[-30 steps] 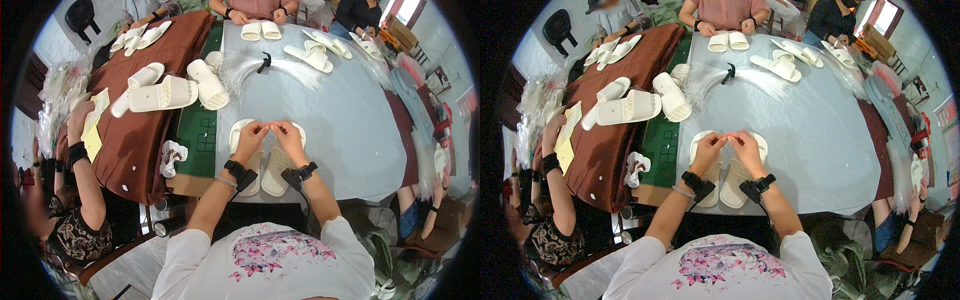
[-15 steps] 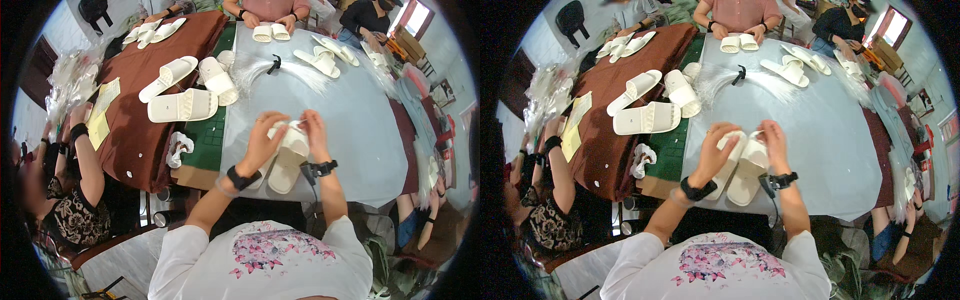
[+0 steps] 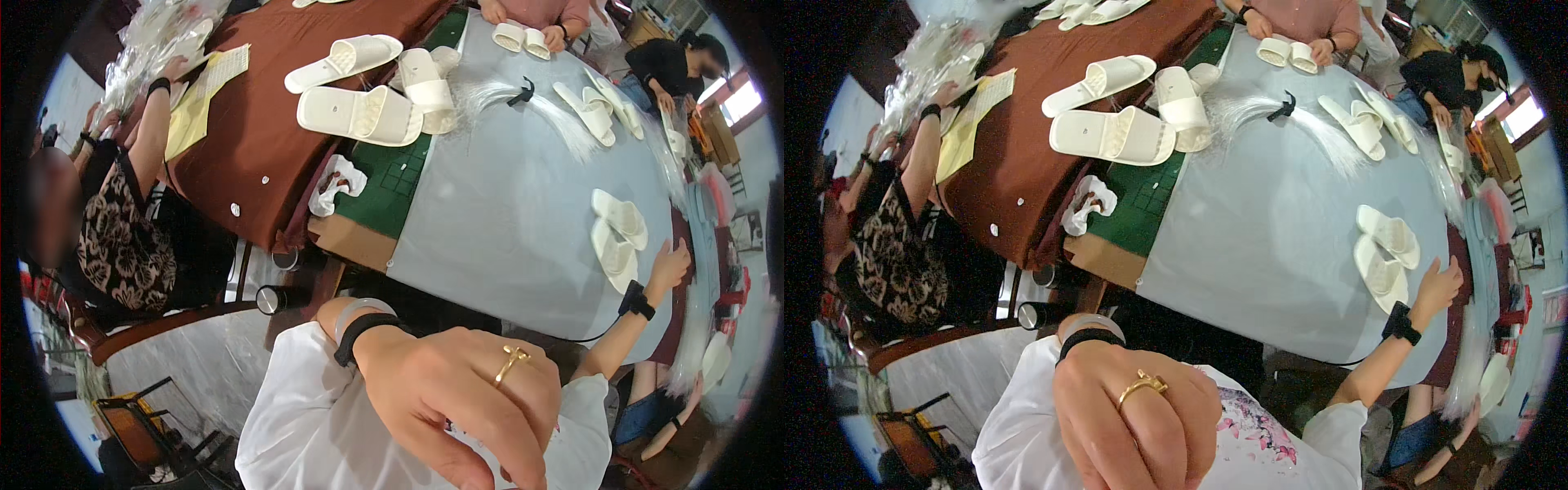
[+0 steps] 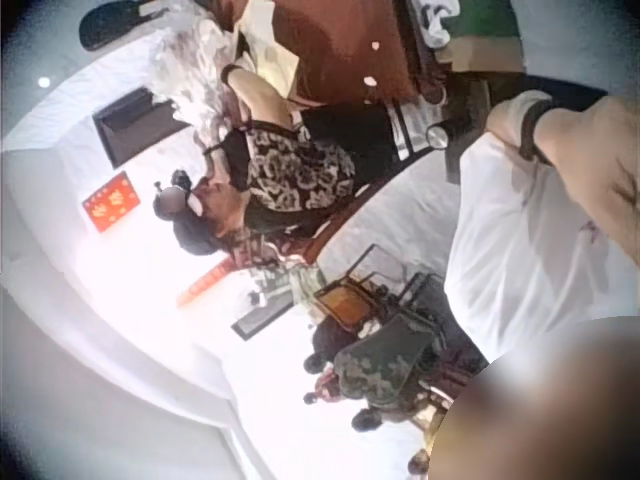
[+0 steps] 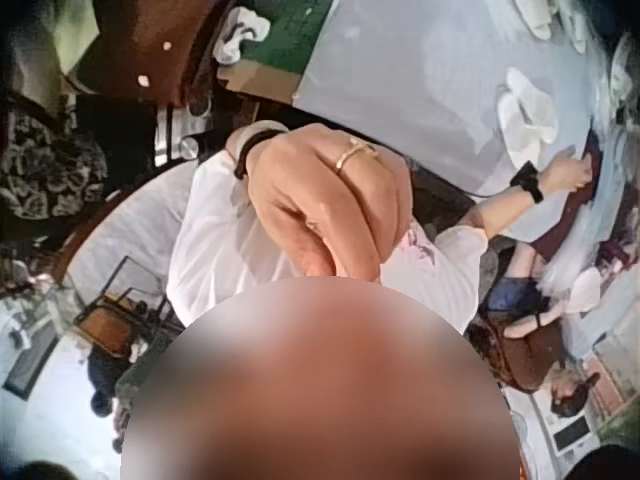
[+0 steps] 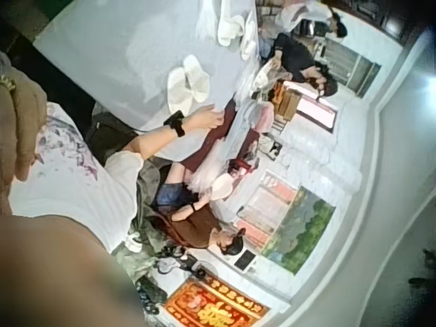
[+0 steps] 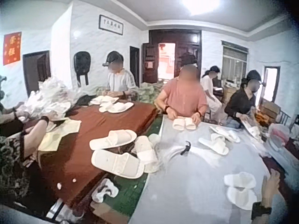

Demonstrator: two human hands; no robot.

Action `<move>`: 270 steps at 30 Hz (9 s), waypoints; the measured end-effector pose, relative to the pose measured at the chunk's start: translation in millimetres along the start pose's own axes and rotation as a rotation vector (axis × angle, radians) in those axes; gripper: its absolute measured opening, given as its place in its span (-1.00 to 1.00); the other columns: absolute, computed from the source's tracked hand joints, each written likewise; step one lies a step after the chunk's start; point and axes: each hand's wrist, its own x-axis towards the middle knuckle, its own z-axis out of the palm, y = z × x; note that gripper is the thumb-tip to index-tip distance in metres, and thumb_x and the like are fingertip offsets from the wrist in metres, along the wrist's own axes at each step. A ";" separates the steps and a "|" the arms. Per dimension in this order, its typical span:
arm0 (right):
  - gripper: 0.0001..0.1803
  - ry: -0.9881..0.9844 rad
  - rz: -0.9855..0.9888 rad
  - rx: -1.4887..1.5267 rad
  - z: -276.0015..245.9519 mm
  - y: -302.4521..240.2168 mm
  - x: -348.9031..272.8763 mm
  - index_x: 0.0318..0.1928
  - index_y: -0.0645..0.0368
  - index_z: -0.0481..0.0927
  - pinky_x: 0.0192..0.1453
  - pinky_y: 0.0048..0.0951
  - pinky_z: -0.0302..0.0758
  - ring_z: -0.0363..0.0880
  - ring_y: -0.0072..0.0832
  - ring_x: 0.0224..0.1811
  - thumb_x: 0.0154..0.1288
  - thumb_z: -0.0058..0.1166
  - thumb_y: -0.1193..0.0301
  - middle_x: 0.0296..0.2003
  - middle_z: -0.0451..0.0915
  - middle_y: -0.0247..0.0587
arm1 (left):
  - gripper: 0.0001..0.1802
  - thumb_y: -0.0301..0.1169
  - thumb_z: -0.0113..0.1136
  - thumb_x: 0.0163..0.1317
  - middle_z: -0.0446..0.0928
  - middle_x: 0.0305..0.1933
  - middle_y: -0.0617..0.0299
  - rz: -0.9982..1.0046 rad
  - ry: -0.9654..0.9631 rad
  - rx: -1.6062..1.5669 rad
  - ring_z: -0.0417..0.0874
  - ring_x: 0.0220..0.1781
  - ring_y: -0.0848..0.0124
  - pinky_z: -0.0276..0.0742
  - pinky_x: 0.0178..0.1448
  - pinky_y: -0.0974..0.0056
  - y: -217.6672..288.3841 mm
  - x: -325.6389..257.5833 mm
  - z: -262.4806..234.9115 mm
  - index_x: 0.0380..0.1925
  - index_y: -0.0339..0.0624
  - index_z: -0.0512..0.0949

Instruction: The recorder is assembling or finishing white slipper-style shoes by hand at a workstation with others.

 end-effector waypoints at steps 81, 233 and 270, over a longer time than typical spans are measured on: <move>-0.33 -1.374 0.388 1.746 -13.4 -93.8 -131.1 0.23 0.13 0.17 0.10 -0.34 0.35 0.41 -0.35 0.04 0.15 0.11 0.26 0.05 0.40 -0.18 | -0.17 -0.17 0.22 0.03 0.40 -0.09 -0.19 -1.159 -0.063 1.063 0.47 -0.19 0.08 0.40 -0.04 0.17 -98.2 -108.5 -66.1 0.23 -0.28 0.07; -0.72 -1.284 -0.068 1.544 -83.6 -87.3 -88.7 -0.20 0.31 0.54 -0.54 -0.65 0.24 0.26 -0.71 -0.62 0.27 -0.06 0.33 -0.63 0.39 -0.38 | -0.77 -0.37 -0.14 0.30 0.43 -0.32 0.31 -1.312 1.130 -0.107 0.34 -0.53 0.58 0.30 -0.47 0.51 -122.5 -173.4 -139.4 -0.11 -0.22 0.37; -0.68 -1.082 0.199 1.750 -19.6 -179.0 -95.3 -0.05 0.21 0.51 -0.13 -0.65 0.35 0.49 -0.65 -0.25 0.22 0.05 0.33 -0.22 0.59 -0.31 | -0.69 -0.44 0.00 0.18 0.50 -0.20 0.13 -1.285 0.786 0.346 0.53 -0.16 0.37 0.44 -0.09 0.30 -102.2 -107.6 -102.7 -0.05 -0.28 0.37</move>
